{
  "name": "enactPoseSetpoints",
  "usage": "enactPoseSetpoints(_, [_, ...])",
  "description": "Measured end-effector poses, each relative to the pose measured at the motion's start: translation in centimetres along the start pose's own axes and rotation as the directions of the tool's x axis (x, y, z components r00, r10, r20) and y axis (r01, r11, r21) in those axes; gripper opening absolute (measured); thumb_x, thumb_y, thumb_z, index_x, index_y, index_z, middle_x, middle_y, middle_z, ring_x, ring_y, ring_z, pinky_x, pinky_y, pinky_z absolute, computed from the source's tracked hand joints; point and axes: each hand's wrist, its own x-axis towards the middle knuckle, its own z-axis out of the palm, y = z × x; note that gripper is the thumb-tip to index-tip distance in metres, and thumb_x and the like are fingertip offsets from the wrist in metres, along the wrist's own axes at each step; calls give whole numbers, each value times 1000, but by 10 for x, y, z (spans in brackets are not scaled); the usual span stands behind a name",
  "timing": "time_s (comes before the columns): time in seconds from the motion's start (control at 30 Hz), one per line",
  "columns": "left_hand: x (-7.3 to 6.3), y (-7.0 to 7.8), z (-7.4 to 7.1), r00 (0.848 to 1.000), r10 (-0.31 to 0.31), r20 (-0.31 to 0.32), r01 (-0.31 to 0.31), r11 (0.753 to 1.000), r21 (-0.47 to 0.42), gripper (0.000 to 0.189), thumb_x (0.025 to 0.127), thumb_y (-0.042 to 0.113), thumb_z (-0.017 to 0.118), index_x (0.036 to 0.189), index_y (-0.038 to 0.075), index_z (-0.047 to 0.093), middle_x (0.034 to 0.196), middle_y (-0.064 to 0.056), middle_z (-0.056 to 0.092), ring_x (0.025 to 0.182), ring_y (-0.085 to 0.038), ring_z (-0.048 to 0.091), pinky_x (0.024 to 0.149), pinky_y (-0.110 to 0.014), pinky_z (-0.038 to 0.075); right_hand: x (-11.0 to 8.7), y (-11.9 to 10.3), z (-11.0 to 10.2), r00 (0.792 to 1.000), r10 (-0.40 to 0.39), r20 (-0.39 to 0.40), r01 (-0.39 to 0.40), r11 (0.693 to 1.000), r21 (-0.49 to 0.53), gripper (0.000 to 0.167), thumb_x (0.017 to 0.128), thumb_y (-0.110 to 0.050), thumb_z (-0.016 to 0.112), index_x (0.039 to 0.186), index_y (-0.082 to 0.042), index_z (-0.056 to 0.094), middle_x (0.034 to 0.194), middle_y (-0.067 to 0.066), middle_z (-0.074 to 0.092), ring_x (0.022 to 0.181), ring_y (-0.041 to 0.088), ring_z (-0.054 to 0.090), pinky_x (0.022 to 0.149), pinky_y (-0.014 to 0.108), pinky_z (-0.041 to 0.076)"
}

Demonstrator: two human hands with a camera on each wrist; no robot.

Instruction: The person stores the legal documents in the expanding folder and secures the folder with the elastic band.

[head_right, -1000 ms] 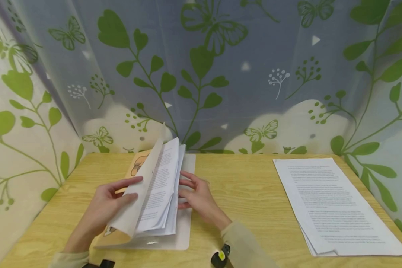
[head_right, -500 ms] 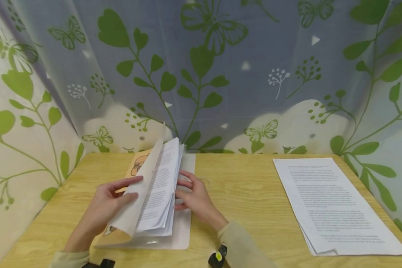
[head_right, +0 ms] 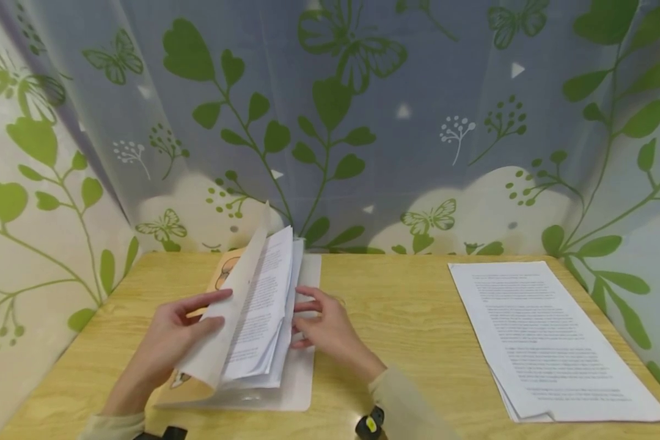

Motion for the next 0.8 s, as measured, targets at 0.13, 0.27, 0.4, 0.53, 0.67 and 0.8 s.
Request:
enactPoseSetpoints(0.13, [0,0,-1,1000,2,-8,-2,1000,5,47,93,3,65,139,14,65,126,-23,68,77,-23,73,59,-38,62,-6,-2,-7,1000,-12,11,13,999,-39,53,96,-1,60,147,-9,51,133,24,63,92,26,75,72,40,65])
enactPoseSetpoints(0.27, [0,-1,-2,1000,4,-12,-4,1000,10,47,93,4,65,139,14,65,129,-22,66,76,-22,73,60,-37,62,-10,-2,-14,999,-25,26,26,998,-57,51,96,-1,59,147,-5,52,133,25,63,96,29,75,73,40,65])
enactPoseSetpoints(0.4, [0,-2,-3,1000,6,-13,-6,1000,10,47,94,4,66,140,14,64,127,-22,66,75,-21,73,59,-37,62,-14,-2,-22,998,-46,50,49,996,-70,51,96,-1,59,147,-2,51,135,28,61,99,31,74,76,41,65])
enactPoseSetpoints(0.53, [0,-1,-3,1000,2,-14,-2,1000,4,47,94,5,66,140,15,64,123,-23,69,74,-22,73,59,-38,62,-21,-2,-34,995,-78,67,86,988,-125,51,96,-2,61,146,-1,52,136,30,60,103,36,72,78,43,65])
enactPoseSetpoints(0.67, [-1,0,-4,1000,-5,-14,5,1000,-8,47,94,5,66,140,15,64,119,-24,70,75,-23,74,60,-39,62,-28,0,-52,990,-120,79,134,969,-206,49,97,-6,64,144,-1,54,134,30,61,105,40,71,78,40,65])
enactPoseSetpoints(0.8, [-3,2,-7,1000,-11,-24,10,1000,-10,48,94,5,66,141,14,63,117,-24,71,74,-23,73,60,-39,62,-37,3,-72,984,-159,83,177,935,-306,47,98,-11,65,143,-2,55,133,29,63,106,40,71,77,34,64])
